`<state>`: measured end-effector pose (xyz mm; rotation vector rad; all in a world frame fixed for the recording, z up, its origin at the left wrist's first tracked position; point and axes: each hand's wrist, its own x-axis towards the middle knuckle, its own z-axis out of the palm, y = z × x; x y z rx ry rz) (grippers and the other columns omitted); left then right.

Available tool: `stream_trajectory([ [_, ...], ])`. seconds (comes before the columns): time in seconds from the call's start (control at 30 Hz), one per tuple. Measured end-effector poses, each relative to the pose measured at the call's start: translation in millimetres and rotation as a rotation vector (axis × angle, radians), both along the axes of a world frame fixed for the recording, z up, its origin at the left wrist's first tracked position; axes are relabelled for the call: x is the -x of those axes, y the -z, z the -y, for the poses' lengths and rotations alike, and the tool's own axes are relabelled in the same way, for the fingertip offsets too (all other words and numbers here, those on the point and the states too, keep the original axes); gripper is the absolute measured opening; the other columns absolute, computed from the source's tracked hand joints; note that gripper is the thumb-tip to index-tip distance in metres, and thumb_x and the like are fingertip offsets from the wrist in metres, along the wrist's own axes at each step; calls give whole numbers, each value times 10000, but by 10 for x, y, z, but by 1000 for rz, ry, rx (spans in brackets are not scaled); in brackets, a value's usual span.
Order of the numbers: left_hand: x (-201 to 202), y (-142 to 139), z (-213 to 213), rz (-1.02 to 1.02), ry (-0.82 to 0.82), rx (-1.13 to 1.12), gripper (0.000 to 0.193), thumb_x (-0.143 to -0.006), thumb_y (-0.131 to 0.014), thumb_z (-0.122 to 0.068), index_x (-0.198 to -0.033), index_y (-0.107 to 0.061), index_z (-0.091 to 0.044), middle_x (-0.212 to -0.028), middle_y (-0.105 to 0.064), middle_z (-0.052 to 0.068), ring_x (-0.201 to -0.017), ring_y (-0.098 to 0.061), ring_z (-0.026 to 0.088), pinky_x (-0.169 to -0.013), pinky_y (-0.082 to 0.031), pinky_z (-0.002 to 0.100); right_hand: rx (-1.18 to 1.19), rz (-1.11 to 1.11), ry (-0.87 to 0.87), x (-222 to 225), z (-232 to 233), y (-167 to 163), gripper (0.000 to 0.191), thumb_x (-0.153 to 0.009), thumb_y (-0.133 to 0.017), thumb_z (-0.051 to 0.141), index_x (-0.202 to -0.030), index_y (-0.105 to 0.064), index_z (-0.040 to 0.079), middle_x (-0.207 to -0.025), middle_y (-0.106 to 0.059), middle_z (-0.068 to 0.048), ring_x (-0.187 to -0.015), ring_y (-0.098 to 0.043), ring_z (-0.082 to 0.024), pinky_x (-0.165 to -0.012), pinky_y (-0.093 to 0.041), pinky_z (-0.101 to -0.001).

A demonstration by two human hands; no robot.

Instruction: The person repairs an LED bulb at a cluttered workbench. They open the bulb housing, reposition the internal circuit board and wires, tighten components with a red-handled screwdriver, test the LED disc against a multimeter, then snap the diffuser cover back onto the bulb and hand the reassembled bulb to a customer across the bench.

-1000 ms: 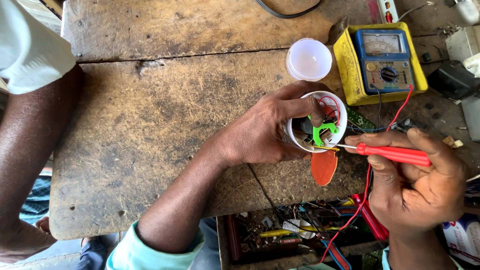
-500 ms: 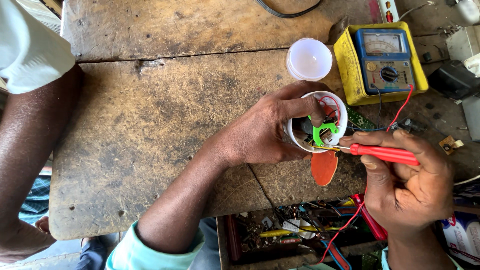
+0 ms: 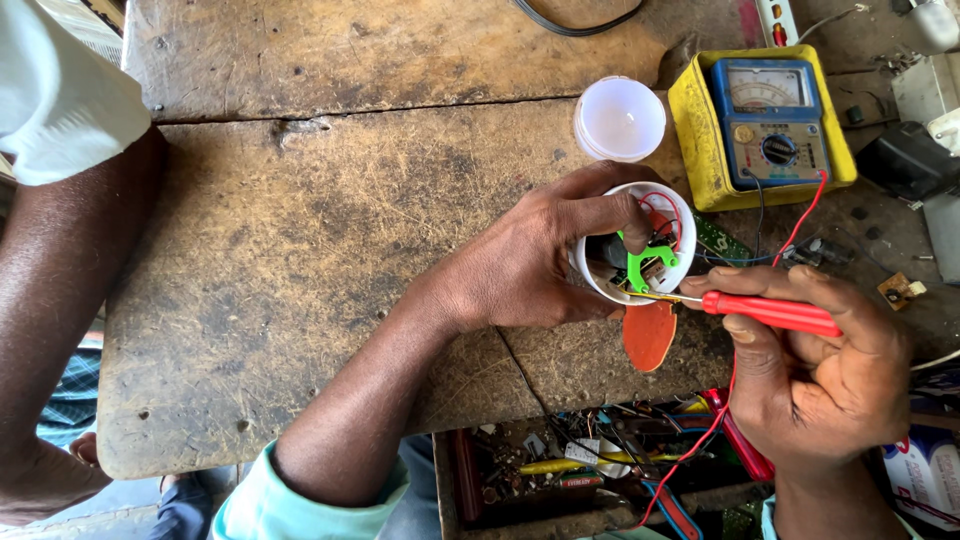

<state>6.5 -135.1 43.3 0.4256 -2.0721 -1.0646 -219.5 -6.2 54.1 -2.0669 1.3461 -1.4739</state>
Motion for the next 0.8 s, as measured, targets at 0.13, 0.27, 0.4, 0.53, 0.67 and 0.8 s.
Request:
stream_trajectory([
  [0.13,2,8,-1,15,-11,-7,535,-656,-957,-95,-1079,-633,-136,-1513,-527,126,-1374,-608,328,-1084,-596,393,5,-17,14,18,2,25,395,-1117,-619,-104,-1434,-397,-26,-1215,-684,-292,-1093,-751,-316,-1012,-647,-397],
  [0.27,1,11,8,-2,2,5,532,-681,-957,-100,-1087,-614,-130,-1503,-541,116,-1389,-606,324,-1098,-600,388,-2,-19,15,16,10,27,395,-1111,-618,-103,-1432,-400,-31,-1198,-688,-294,-1076,-753,-314,-993,-644,-392],
  [0.4,-11,9,5,-6,3,15,531,-693,-953,-101,-1099,-612,-135,-1505,-535,119,-1396,-598,326,-1105,-594,391,1,-42,-11,11,31,-2,402,-1106,-600,-104,-1441,-393,-24,-1178,-686,-299,-1064,-757,-321,-982,-647,-401],
  [0.53,-6,5,6,2,-1,22,540,-688,-957,-111,-1104,-613,-135,-1495,-540,118,-1390,-600,333,-1100,-591,398,32,-71,-36,5,53,-23,448,-1109,-582,-101,-1490,-370,1,-1191,-677,-304,-1069,-753,-320,-986,-643,-405],
  [0.67,-9,8,1,3,-11,30,543,-680,-956,-107,-1102,-615,-136,-1503,-536,120,-1392,-599,338,-1098,-592,398,44,-91,-51,1,64,-27,473,-1092,-603,-102,-1495,-382,10,-1181,-683,-292,-1044,-754,-307,-961,-645,-397],
  [0.8,-6,15,9,2,-8,38,546,-675,-953,-102,-1101,-616,-139,-1508,-530,126,-1390,-599,341,-1094,-595,397,63,-99,-67,16,109,-52,502,-1028,-674,-88,-1454,-434,24,-1141,-688,-265,-1010,-750,-315,-918,-661,-400],
])
